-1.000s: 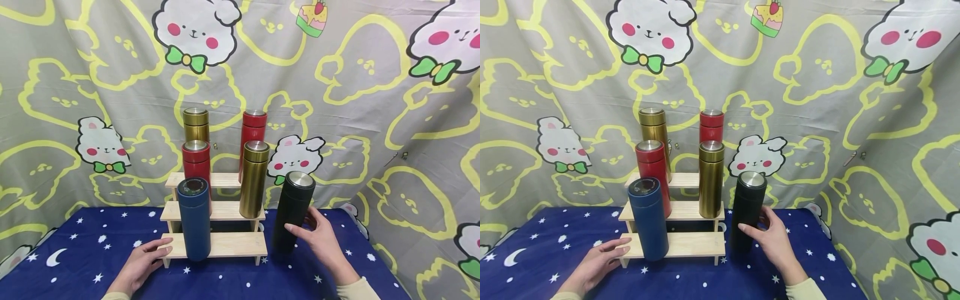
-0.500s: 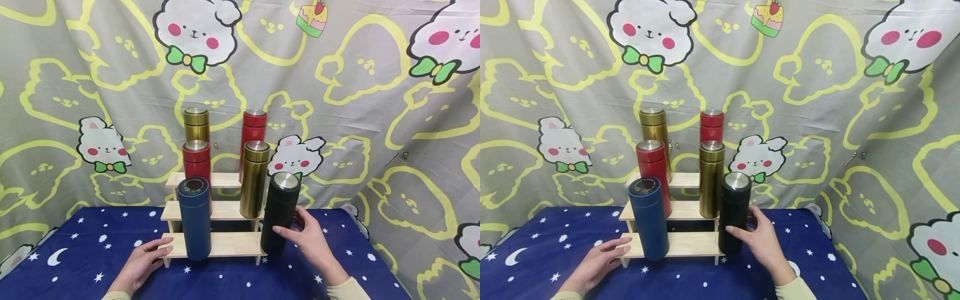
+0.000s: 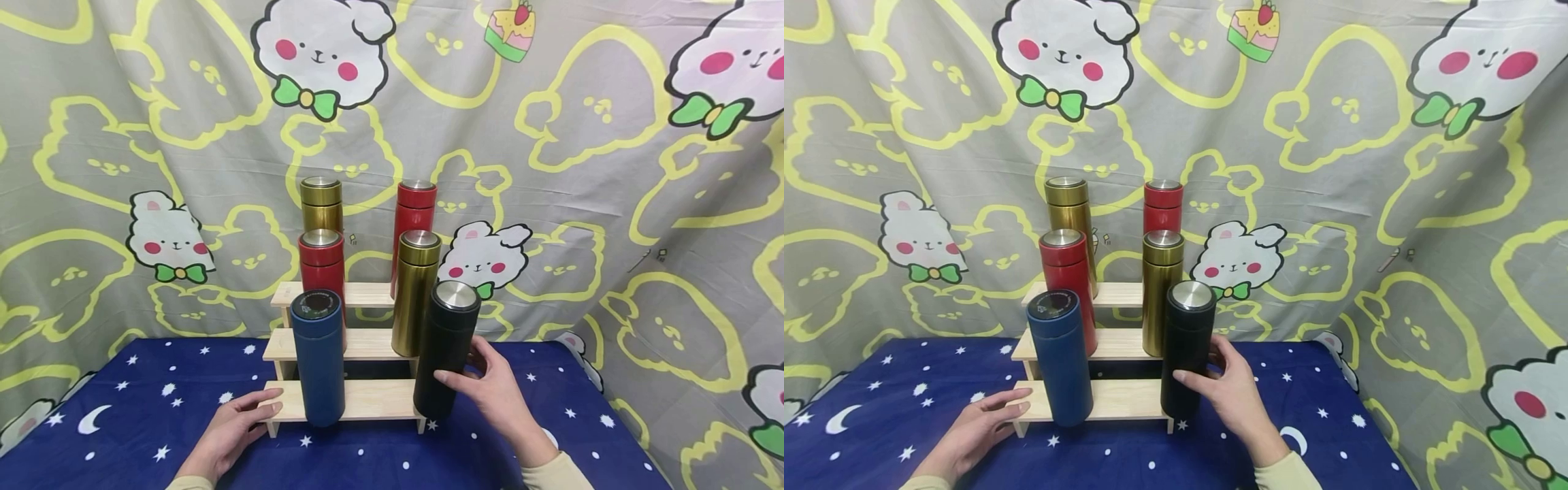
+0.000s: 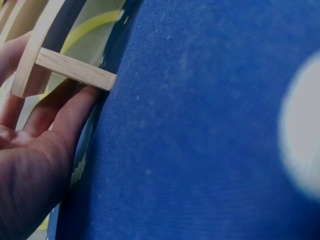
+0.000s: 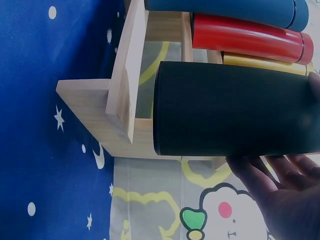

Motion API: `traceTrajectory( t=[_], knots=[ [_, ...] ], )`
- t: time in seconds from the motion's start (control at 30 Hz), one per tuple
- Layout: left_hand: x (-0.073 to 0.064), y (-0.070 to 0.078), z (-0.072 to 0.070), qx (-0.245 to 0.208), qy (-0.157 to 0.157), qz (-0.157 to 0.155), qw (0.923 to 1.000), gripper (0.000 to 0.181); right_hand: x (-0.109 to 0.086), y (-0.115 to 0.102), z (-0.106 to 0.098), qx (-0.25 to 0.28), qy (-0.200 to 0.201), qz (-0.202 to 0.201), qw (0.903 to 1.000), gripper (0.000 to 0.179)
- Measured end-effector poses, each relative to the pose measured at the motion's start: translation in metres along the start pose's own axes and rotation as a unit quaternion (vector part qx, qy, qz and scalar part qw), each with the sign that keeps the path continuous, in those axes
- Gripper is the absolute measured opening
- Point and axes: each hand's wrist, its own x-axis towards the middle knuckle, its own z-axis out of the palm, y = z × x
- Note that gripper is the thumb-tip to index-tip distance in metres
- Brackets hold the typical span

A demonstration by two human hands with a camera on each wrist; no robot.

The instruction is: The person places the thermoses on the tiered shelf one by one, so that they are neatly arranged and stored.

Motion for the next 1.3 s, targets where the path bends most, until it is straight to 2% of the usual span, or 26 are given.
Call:
traceTrajectory(
  t=[0.43,0.8,1.3],
  knots=[
    [0.000,0.001,0.001,0.004,0.002,-0.003,1.0000,0.046,-0.001,0.001,0.003,0.002,-0.006,0.003,1.0000,0.055],
    [-0.001,0.002,0.001,0.003,0.002,-0.002,1.0000,0.045,0.003,0.004,0.014,0.022,-0.022,-0.003,0.9995,0.054],
    [0.001,0.002,0.000,-0.003,-0.004,-0.008,1.0000,0.046,0.011,0.013,0.027,0.027,-0.007,0.005,0.9996,0.058]
  ],
)
